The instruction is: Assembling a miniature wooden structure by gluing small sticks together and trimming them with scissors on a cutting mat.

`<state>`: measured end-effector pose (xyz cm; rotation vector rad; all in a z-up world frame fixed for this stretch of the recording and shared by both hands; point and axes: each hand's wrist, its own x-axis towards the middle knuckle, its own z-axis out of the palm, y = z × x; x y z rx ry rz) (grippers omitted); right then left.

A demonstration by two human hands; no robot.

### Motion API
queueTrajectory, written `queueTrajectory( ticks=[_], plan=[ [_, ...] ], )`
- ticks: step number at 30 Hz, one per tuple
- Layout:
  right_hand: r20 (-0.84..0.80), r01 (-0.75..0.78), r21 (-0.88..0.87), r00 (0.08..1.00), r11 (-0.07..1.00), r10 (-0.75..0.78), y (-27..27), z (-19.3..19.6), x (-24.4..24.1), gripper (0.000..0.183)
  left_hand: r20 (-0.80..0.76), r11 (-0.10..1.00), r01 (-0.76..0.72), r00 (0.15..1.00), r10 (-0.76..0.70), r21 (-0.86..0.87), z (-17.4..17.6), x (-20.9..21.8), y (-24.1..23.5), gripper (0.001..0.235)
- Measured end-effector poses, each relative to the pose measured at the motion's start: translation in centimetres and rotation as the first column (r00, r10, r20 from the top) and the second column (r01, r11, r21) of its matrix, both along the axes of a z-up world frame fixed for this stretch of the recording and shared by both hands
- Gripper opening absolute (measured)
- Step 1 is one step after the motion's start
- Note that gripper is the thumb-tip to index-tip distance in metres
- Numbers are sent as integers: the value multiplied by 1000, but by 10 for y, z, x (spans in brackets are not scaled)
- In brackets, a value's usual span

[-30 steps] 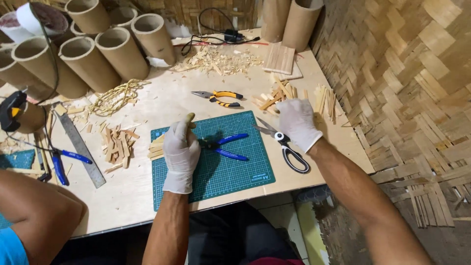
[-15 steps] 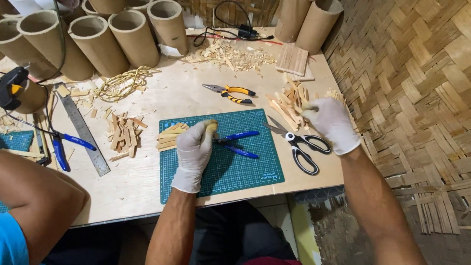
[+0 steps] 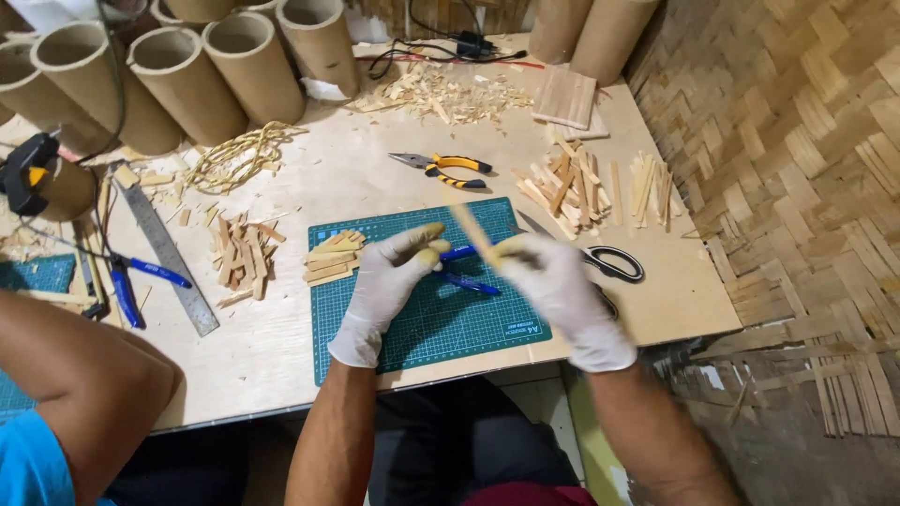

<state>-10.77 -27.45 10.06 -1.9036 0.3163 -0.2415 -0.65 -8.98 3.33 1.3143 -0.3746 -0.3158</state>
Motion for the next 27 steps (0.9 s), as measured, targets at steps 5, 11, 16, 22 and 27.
queueTrajectory(
  ticks=[5,11,16,22,27],
  plan=[
    [5,-68,-108,998,992,69,32,-26,5,16,-52,999,24,998,-22,36,6,0,3,29],
    [12,-103,-391,993,915,117,6,-20,24,15,-3,992,-95,995,96,83,9,4,8,8],
    [-216,-85,-700,972,709,-96,-67,-3,75,20,121,967,-224,970,210,124,11,10,6,6],
    [-441,-239,-814,848,529,-296,-123,-69,131,28,151,940,-320,941,302,121,-8,13,0,27],
    [-186,-60,-773,973,631,-135,-84,-33,105,26,290,932,-336,913,287,135,-22,13,-4,17]
  ],
)
